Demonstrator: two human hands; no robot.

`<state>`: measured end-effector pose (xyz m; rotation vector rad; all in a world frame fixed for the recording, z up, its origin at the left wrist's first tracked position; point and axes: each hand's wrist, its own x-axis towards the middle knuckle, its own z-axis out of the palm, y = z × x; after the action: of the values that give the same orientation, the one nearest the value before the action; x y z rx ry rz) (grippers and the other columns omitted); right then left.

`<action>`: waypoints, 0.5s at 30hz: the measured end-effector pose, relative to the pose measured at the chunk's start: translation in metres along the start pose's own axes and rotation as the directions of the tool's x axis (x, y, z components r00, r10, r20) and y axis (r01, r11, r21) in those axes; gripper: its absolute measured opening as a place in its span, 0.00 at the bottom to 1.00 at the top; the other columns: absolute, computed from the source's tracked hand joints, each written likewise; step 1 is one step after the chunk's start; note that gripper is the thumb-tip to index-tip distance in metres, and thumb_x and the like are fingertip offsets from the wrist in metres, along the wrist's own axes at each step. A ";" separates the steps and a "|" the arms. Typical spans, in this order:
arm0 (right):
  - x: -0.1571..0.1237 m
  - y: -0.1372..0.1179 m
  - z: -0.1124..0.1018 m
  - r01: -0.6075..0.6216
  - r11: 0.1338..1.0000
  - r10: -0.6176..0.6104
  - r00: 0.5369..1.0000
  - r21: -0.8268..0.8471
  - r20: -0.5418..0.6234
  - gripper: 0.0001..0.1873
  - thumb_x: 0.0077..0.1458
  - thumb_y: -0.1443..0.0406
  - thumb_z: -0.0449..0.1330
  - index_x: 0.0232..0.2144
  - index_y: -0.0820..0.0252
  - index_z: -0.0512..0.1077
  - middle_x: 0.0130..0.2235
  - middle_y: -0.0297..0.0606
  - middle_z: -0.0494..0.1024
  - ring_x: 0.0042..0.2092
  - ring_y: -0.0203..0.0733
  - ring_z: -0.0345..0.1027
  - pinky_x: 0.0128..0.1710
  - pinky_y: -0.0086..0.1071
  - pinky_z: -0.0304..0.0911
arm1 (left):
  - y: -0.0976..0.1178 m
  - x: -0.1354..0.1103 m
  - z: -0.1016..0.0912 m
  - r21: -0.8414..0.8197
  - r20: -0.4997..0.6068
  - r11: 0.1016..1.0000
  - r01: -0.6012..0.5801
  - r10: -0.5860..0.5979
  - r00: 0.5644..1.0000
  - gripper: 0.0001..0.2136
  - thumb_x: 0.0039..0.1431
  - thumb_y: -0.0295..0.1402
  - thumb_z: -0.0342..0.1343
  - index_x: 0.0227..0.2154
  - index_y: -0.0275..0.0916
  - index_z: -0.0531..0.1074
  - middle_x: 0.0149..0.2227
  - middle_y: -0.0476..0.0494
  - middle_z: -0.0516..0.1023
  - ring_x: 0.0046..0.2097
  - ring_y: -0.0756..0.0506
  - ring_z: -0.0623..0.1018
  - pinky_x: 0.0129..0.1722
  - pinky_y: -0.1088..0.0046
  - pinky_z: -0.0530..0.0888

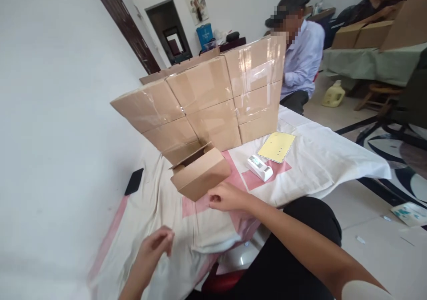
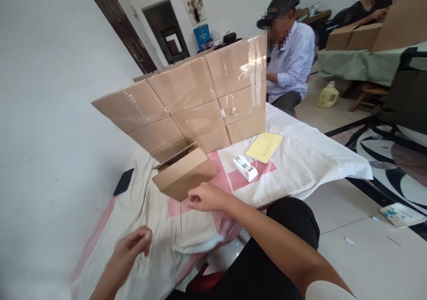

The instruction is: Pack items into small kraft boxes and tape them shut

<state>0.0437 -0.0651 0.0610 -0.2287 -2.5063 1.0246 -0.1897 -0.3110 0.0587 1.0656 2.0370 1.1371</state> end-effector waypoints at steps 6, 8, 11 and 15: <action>0.001 0.009 0.021 0.040 0.994 -0.031 0.996 -0.106 0.087 0.15 0.58 0.66 0.62 0.22 0.59 0.63 0.24 0.31 0.69 0.28 0.35 0.58 0.31 0.32 0.46 | -0.113 -0.057 -0.074 0.214 -0.038 0.939 0.268 -0.266 0.963 0.27 0.39 0.69 0.58 0.25 0.51 0.82 0.37 0.43 0.86 0.47 0.28 0.82 0.52 0.49 0.77; 0.002 0.013 0.019 0.023 0.990 -0.012 0.997 -0.137 0.082 0.14 0.59 0.68 0.60 0.22 0.60 0.65 0.24 0.32 0.70 0.28 0.36 0.59 0.31 0.33 0.46 | -0.117 -0.056 -0.082 0.313 -0.021 0.924 0.218 -0.223 0.975 0.29 0.46 0.69 0.53 0.29 0.51 0.83 0.42 0.43 0.86 0.51 0.29 0.82 0.55 0.51 0.76; 0.003 0.017 0.015 0.000 0.985 0.013 0.997 -0.171 0.077 0.12 0.60 0.70 0.58 0.24 0.61 0.69 0.28 0.36 0.75 0.31 0.37 0.63 0.33 0.33 0.49 | -0.111 -0.042 -0.083 0.452 0.115 0.881 0.140 -0.213 0.970 0.25 0.53 0.63 0.52 0.30 0.48 0.83 0.37 0.43 0.86 0.45 0.31 0.83 0.51 0.53 0.77; 0.002 0.017 0.012 -0.009 0.980 0.027 0.996 -0.200 0.090 0.10 0.62 0.69 0.58 0.28 0.62 0.73 0.31 0.40 0.79 0.34 0.39 0.67 0.35 0.33 0.52 | -0.109 -0.030 -0.083 0.501 0.231 0.863 0.069 -0.210 0.950 0.19 0.56 0.55 0.54 0.31 0.48 0.83 0.39 0.44 0.86 0.46 0.33 0.82 0.52 0.58 0.74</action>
<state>0.0360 -0.0601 0.0419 -0.2691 -2.6968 0.8069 -0.2775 -0.4063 0.0058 1.2042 2.1752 0.3639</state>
